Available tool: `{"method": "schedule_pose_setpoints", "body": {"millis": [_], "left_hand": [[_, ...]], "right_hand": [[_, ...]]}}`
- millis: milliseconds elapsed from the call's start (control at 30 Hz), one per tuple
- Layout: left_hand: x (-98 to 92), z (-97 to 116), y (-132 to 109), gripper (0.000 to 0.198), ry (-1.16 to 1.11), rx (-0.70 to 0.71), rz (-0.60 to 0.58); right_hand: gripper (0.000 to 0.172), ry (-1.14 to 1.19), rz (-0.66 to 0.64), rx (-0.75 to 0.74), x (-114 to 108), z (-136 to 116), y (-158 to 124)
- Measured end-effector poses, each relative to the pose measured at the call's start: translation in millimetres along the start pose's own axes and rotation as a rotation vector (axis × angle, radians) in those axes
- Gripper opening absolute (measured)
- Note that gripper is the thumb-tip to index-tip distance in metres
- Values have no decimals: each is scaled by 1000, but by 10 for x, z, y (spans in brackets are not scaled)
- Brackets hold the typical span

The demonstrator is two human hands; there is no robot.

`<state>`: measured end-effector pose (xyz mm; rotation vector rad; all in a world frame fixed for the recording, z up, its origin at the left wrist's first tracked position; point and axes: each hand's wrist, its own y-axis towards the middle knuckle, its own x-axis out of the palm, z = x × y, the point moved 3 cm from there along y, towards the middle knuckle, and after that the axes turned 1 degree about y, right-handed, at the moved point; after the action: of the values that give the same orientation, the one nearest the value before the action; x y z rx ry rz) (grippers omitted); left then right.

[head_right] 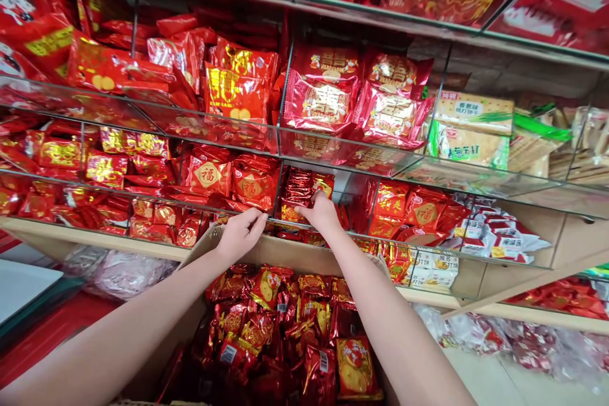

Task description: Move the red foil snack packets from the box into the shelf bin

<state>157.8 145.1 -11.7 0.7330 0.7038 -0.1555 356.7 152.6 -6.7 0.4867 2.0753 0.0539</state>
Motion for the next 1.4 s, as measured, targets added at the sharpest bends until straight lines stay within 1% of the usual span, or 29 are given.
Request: {"method": "schedule_pose_setpoints", "body": {"millis": [100,200,267,300,333,367,400,467,500,533,567,633,667,700,733,800,833,900,967,1033,1100,1167,1233,1300,1333,1400], "left_hand": [[-10,7,-18,27,11,11,-6],[-20,15,-38,25,13,30,-11],[-23,20,-51,25,12,36,-17],[-23,23,-57,24,13,37,-21],[-22,25,-62,25,14,37,-23],[-22,28,-66,25,16,38,-25],[-22,29,-69,25,16,38,-25],[-21,30,-72,25,17,36,-24],[-20,28,-73,26,17,33,-22],[-18,26,-73,26,17,27,-21],[-15,25,-75,26,16,21,-22],[0,29,-83,27,10,11,-41],[14,37,-91,28,1,9,-62],[33,50,-101,28,-10,10,-93],[56,66,-114,29,-23,14,-135],[114,102,-143,31,-65,8,-241],[145,113,-158,32,-107,-25,-300],[204,111,-185,37,-231,-180,-420],[244,86,-217,44,-369,-417,-524],[254,68,-253,51,-495,-625,-627],[239,70,-283,53,-615,-740,-740],[205,83,-299,50,-710,-771,-836],[165,96,-295,46,-781,-756,-871],[135,115,-270,41,-872,-730,-830],[128,130,-253,39,-927,-713,-787],[129,173,-217,39,-1026,-668,-673]], "right_hand": [[48,67,104,-40,-25,7,-24],[36,156,277,-158,-128,-48,-94],[29,200,405,-245,-232,-108,-225],[26,207,441,-287,-273,-138,-321],[24,200,437,-337,-292,-167,-434],[23,174,374,-404,-279,-192,-560],[22,129,262,-481,-230,-204,-696],[21,-16,-78,-625,-26,-158,-983],[20,-103,-219,-640,98,-83,-1112],[22,-176,-300,-594,213,21,-1211],[27,-222,-364,-526,322,136,-1283],[35,-251,-434,-375,489,351,-1353],[33,-245,-452,-324,539,427,-1358],[27,-237,-456,-293,560,476,-1347],[23,-232,-452,-278,554,495,-1324],[26,-212,-417,-285,467,453,-1267],[29,-174,-393,-308,398,397,-1244],[31,-27,-330,-395,243,248,-1227],[32,171,-251,-501,105,102,-1253],[34,313,-177,-583,24,8,-1301],[35,371,-135,-657,2,-43,-1351],[34,366,-122,-735,7,-73,-1387],[33,337,-110,-786,3,-91,-1405],[34,329,-77,-756,-20,-94,-1402],[36,351,-55,-702,-34,-88,-1394],[41,468,4,-518,-52,-57,-1369]]}}
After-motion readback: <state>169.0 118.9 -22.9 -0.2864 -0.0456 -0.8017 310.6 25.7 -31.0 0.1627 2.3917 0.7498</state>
